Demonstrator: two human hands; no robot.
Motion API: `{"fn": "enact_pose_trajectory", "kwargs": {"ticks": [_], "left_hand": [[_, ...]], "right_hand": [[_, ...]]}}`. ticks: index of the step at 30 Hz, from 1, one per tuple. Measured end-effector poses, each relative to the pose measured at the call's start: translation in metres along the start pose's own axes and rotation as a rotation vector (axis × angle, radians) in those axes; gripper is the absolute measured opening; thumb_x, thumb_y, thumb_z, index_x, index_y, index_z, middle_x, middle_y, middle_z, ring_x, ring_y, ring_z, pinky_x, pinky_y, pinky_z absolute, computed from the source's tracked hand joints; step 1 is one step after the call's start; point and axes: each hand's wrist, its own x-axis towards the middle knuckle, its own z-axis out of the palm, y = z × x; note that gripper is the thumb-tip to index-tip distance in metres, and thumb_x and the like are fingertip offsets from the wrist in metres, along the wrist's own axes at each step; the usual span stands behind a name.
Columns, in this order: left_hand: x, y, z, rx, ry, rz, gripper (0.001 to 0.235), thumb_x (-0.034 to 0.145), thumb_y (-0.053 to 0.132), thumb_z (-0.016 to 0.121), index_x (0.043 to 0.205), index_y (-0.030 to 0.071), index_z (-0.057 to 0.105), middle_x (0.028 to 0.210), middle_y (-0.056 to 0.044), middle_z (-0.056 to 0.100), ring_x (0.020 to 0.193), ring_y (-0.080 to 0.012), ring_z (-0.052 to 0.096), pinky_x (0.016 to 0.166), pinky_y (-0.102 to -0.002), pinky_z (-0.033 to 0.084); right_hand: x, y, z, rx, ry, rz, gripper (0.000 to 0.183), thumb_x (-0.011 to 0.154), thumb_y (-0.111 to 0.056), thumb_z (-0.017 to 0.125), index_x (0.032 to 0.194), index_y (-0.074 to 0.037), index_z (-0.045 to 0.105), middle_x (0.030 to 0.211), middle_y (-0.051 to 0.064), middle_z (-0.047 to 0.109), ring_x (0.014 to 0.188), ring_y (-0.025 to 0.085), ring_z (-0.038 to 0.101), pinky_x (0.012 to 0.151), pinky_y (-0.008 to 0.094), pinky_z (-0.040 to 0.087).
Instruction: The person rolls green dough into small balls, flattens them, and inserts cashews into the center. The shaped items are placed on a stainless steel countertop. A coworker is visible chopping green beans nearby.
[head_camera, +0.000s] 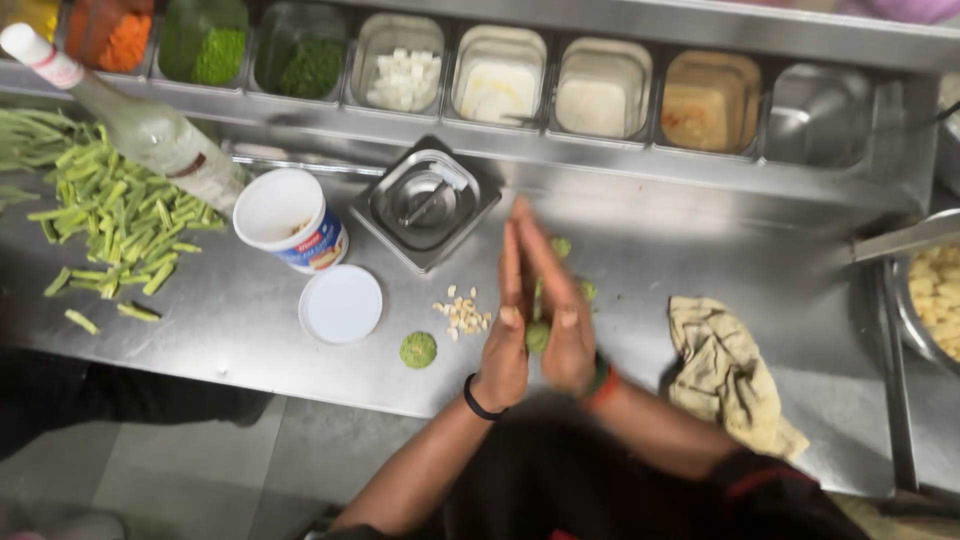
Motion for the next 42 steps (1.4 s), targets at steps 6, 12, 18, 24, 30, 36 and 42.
{"fn": "enact_pose_trajectory", "kwargs": {"ticks": [6, 12, 18, 24, 30, 36, 42], "left_hand": [[0.007, -0.002, -0.035, -0.182, 0.223, 0.016, 0.098, 0.102, 0.077, 0.024, 0.17, 0.012, -0.001, 0.179, -0.012, 0.009, 0.166, -0.0334, 0.012, 0.135, -0.05, 0.009], [-0.007, -0.014, -0.058, -0.506, 0.274, -0.021, 0.089, 0.1, 0.075, 0.025, 0.17, 0.023, 0.005, 0.177, -0.008, 0.014, 0.162, -0.0343, 0.022, 0.132, -0.058, 0.015], [-0.029, -0.021, -0.115, -1.082, 0.269, -0.133, 0.101, 0.09, 0.085, 0.033, 0.17, 0.026, 0.017, 0.177, -0.005, 0.017, 0.161, -0.0312, 0.019, 0.131, -0.055, 0.011], [-0.091, -0.014, -0.148, -1.346, 0.483, 0.125, 0.1, 0.09, 0.084, 0.035, 0.167, 0.022, 0.025, 0.175, -0.011, 0.021, 0.161, -0.0402, 0.016, 0.131, -0.059, 0.008], [-0.114, -0.021, -0.144, -0.898, 0.599, -0.053, 0.099, 0.088, 0.083, 0.04, 0.166, 0.024, 0.025, 0.174, -0.009, 0.022, 0.161, -0.0358, 0.017, 0.132, -0.057, 0.01], [-0.099, -0.023, -0.125, -1.072, 0.511, -0.029, 0.098, 0.091, 0.082, 0.036, 0.166, 0.021, 0.026, 0.173, -0.014, 0.022, 0.16, -0.0376, 0.018, 0.13, -0.056, 0.011], [-0.064, -0.021, -0.092, -0.996, 0.313, -0.085, 0.099, 0.094, 0.081, 0.03, 0.167, 0.015, 0.021, 0.173, -0.021, 0.02, 0.16, -0.0427, 0.019, 0.132, -0.057, 0.015]], "right_hand": [[-0.001, 0.026, 0.027, -0.118, -0.179, -0.112, 0.077, 0.112, -0.063, 0.023, 0.159, -0.005, 0.04, 0.172, 0.019, 0.031, 0.162, 0.038, 0.029, 0.134, 0.059, 0.016], [0.001, 0.039, 0.065, -0.122, -0.25, -0.116, 0.077, 0.11, -0.063, 0.024, 0.155, -0.006, 0.046, 0.169, 0.019, 0.035, 0.163, 0.039, 0.026, 0.137, 0.054, 0.009], [0.03, 0.072, 0.046, 0.479, -0.327, 0.289, 0.077, 0.107, -0.065, 0.04, 0.154, -0.004, 0.043, 0.161, 0.016, 0.043, 0.151, 0.026, 0.04, 0.125, 0.041, 0.031], [-0.031, 0.139, 0.015, -0.523, -0.614, 0.341, 0.015, 0.093, -0.021, 0.07, 0.103, -0.013, 0.076, 0.102, 0.004, 0.074, 0.093, 0.023, 0.071, 0.084, 0.038, 0.057], [-0.06, 0.149, 0.043, -0.688, -0.617, 0.189, 0.016, 0.086, -0.02, 0.072, 0.098, -0.011, 0.077, 0.101, 0.005, 0.072, 0.092, 0.027, 0.069, 0.081, 0.043, 0.055], [-0.036, 0.09, 0.041, -0.443, -0.403, 0.213, 0.011, 0.087, -0.009, 0.078, 0.098, -0.011, 0.077, 0.097, 0.004, 0.071, 0.08, 0.023, 0.072, 0.07, 0.035, 0.058], [-0.028, 0.019, 0.041, -0.315, -0.279, -0.16, 0.022, 0.078, 0.0, 0.084, 0.096, -0.007, 0.072, 0.098, 0.006, 0.07, 0.086, 0.024, 0.071, 0.074, 0.033, 0.057]]}}
